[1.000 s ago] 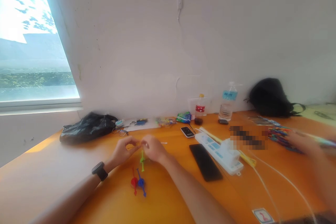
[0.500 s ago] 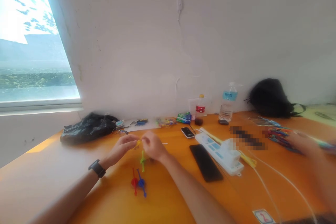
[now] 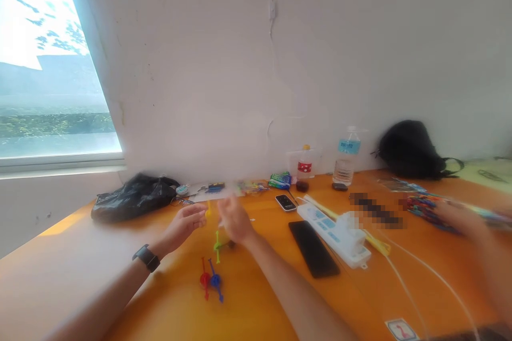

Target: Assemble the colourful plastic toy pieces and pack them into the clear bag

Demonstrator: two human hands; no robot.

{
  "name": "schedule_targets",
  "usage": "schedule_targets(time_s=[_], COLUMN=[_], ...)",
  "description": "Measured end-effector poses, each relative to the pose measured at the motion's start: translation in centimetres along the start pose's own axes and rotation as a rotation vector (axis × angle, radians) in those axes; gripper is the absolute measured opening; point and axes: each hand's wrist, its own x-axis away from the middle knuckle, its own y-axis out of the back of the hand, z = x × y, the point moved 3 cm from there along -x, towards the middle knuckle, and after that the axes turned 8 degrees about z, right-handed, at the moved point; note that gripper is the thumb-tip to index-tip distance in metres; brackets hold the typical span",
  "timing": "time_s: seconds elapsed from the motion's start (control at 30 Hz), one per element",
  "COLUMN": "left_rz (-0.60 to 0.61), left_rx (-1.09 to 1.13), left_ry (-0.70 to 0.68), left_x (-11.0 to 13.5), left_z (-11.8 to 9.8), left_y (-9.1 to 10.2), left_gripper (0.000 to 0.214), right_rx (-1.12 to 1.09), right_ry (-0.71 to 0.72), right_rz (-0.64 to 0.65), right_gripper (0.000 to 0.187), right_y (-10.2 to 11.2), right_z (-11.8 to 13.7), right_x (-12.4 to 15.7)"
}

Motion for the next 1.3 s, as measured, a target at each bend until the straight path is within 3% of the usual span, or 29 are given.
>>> schedule_targets(time_s=[0.17,0.27,0.43,0.53,0.63,0.93,1.1,1.3], left_rz=[-0.063,-0.100,-0.194,-0.232,-0.246,-0.076,-0.077,0.159], left_rx=[0.040,0.036,0.071,0.109,0.106,-0.496,-0.809,-1.129], left_ry=[0.004,0.014,0.077,0.117,0.131,0.091,-0.096,-0.250], left_x=[-0.1,-0.2,-0.7,-1.2,-1.3,-0.2,0.1,0.8], left_z=[0.2,0.5,1.8,2.3,2.3,1.7,1.9,2.3], left_y=[0.8,1.4,3.1,4.3,4.7,2.5,1.3,-0.6], left_gripper=[0.039,0.040,0.031,0.022,0.031,0.026,0.031,0.042], right_rx=[-0.024,0.106,0.421,0.474,0.501,0.536,0.530,0.442], right_ry=[-0.023,-0.029,-0.253,-0.326,-0.374,-0.334,-0.279,-0.215], right_rz=[-0.150,-0.167,0.035,0.081,0.120,0.176,0.169,0.134], right_gripper=[0.047,0.041,0.004,0.007,0.008,0.004,0.008,0.008], right_y=[0.8,1.8,2.5,2.5,2.5,1.9,1.2,0.6], right_z=[-1.5,-2.7,-6.5,-8.7,-10.3,-10.5,-9.5,-7.9], right_x=[-1.0,-1.7,-1.5,-0.7,-0.2,-0.2,-0.1,-0.4])
